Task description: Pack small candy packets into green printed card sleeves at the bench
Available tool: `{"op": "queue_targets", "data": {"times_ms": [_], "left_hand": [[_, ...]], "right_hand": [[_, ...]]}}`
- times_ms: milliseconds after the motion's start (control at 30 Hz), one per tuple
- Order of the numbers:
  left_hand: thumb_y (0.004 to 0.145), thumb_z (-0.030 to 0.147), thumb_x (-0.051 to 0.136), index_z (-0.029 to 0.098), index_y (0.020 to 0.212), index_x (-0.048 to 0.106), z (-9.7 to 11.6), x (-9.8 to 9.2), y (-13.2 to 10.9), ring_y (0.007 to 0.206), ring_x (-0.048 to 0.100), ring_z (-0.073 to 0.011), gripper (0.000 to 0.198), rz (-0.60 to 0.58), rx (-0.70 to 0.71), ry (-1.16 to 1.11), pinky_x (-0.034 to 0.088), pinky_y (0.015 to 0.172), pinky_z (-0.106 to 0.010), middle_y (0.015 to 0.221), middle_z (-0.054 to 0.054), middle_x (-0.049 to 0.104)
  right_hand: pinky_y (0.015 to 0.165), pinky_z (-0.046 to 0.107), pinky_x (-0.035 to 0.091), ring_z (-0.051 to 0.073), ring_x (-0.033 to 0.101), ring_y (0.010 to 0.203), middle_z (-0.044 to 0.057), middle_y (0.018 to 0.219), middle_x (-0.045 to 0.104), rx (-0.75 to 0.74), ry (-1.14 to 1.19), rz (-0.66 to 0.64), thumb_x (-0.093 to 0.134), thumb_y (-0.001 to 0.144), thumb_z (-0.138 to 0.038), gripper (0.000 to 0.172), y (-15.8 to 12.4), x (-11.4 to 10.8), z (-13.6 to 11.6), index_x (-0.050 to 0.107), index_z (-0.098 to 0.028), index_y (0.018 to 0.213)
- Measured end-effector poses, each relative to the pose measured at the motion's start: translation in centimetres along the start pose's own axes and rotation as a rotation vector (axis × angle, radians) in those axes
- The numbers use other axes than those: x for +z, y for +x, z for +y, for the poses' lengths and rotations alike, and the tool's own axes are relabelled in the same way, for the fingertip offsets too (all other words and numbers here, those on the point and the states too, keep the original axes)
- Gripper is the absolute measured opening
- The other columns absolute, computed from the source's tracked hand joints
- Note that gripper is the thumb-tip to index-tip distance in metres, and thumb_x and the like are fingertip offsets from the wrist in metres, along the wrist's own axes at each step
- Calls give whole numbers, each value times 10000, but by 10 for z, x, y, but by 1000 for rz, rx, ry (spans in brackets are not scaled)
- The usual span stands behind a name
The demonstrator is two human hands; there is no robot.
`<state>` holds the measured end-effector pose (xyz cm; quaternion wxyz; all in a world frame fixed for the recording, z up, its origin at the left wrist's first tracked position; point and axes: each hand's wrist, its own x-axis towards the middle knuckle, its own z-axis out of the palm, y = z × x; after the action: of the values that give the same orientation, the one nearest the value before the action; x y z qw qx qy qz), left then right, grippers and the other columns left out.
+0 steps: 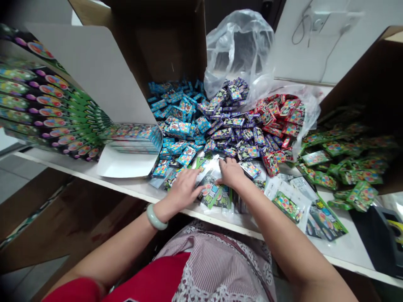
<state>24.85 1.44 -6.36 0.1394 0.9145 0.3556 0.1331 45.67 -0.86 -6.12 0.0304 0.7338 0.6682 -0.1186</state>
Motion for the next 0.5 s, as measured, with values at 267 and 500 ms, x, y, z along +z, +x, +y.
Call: {"op": "queue_targets", "data": {"times_ms": [267,500], "left_hand": [[617,179,811,103,1026,552,24,16,35,1192,459,-379,490,-115,-298,-287,368,998,-480,1144,-186,552],[788,177,600,108,1023,575,6,1,61,794,621,-188,246,-219,-384,-680,494,754,-319,858,-69,635]], "right_hand": [[1037,429,365,355,429,1269,235,1402,438,-32,123,78,800,655,-376,909,-9,14,12,406,-87,1422],[1093,433,322,318,388,1326,204,1439,432,-42,351,220,700,767,-360,757,-18,15,19,414,-77,1409]]}}
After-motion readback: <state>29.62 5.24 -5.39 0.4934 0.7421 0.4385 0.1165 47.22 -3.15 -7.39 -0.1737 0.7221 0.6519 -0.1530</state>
